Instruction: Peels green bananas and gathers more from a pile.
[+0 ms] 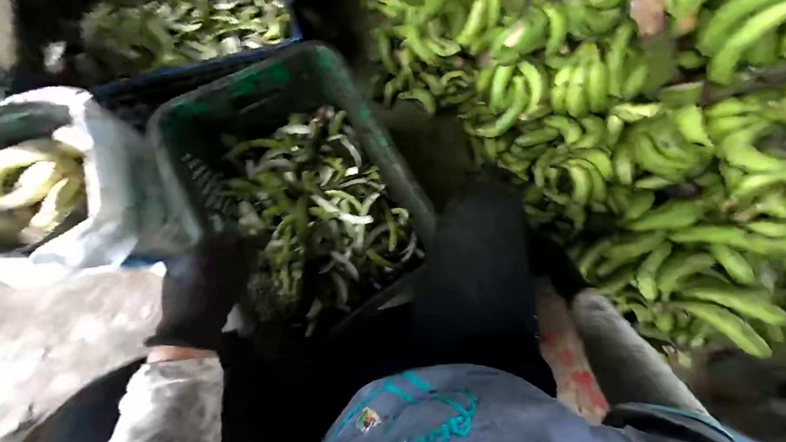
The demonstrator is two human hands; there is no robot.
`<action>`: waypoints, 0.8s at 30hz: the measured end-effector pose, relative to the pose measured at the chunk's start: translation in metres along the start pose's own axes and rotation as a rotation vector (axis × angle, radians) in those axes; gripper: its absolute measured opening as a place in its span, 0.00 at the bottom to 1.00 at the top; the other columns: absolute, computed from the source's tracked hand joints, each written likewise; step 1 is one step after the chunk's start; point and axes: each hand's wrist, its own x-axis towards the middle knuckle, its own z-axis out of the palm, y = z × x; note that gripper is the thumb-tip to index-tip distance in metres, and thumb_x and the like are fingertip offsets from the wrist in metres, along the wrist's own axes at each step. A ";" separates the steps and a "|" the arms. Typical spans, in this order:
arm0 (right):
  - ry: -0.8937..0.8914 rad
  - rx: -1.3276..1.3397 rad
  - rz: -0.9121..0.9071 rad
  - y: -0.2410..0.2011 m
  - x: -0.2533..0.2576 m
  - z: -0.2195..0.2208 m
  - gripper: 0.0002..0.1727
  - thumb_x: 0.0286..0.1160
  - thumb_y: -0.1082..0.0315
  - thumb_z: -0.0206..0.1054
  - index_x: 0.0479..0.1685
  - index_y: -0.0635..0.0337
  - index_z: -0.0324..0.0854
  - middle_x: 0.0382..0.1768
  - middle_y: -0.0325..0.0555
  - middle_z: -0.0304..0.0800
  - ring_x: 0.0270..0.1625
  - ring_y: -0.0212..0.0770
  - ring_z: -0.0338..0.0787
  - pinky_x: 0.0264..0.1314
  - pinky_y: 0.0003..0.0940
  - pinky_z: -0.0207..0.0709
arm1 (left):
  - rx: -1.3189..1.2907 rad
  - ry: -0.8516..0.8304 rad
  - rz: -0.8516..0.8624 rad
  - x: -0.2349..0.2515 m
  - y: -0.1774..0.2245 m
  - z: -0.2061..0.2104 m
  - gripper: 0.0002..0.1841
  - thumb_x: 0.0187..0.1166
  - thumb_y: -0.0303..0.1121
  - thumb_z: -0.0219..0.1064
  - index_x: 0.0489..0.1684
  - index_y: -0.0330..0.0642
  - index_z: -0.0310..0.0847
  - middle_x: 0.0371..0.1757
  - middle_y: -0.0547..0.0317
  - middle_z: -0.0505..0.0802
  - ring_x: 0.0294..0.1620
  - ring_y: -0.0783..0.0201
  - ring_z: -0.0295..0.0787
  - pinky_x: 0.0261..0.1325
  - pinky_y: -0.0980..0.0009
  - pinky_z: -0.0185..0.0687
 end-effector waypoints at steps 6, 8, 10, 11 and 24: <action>-0.396 -0.314 0.183 0.064 -0.052 0.045 0.24 0.92 0.65 0.54 0.79 0.71 0.70 0.77 0.67 0.75 0.81 0.59 0.74 0.86 0.52 0.62 | 0.331 -0.493 -0.103 0.031 -0.002 0.121 0.28 0.87 0.46 0.63 0.78 0.35 0.74 0.73 0.27 0.82 0.75 0.27 0.77 0.74 0.29 0.69; -0.420 -0.366 0.197 0.094 -0.049 0.058 0.25 0.91 0.60 0.54 0.78 0.67 0.73 0.77 0.64 0.77 0.80 0.59 0.75 0.85 0.56 0.64 | 0.400 -0.534 -0.075 0.033 -0.003 0.132 0.28 0.86 0.46 0.63 0.81 0.39 0.72 0.74 0.29 0.82 0.76 0.29 0.77 0.75 0.30 0.69; -0.392 -0.340 0.232 0.101 -0.045 0.059 0.26 0.91 0.58 0.54 0.80 0.65 0.72 0.77 0.63 0.77 0.80 0.59 0.76 0.84 0.58 0.64 | 0.433 -0.507 -0.058 0.037 -0.009 0.145 0.29 0.85 0.50 0.63 0.82 0.45 0.73 0.74 0.33 0.83 0.74 0.31 0.79 0.72 0.29 0.71; -0.335 -0.308 0.263 0.100 -0.041 0.055 0.27 0.90 0.57 0.55 0.82 0.61 0.71 0.77 0.60 0.78 0.80 0.57 0.76 0.84 0.57 0.65 | 0.444 -0.502 -0.059 0.038 -0.007 0.148 0.30 0.85 0.52 0.62 0.84 0.49 0.71 0.75 0.34 0.83 0.75 0.31 0.79 0.72 0.28 0.70; 0.001 -0.400 0.013 0.024 0.079 0.026 0.29 0.80 0.58 0.62 0.83 0.43 0.72 0.80 0.55 0.75 0.82 0.61 0.72 0.76 0.68 0.70 | 0.410 -0.285 -0.175 0.037 0.027 0.136 0.30 0.85 0.45 0.63 0.84 0.40 0.67 0.74 0.27 0.81 0.73 0.28 0.79 0.69 0.29 0.74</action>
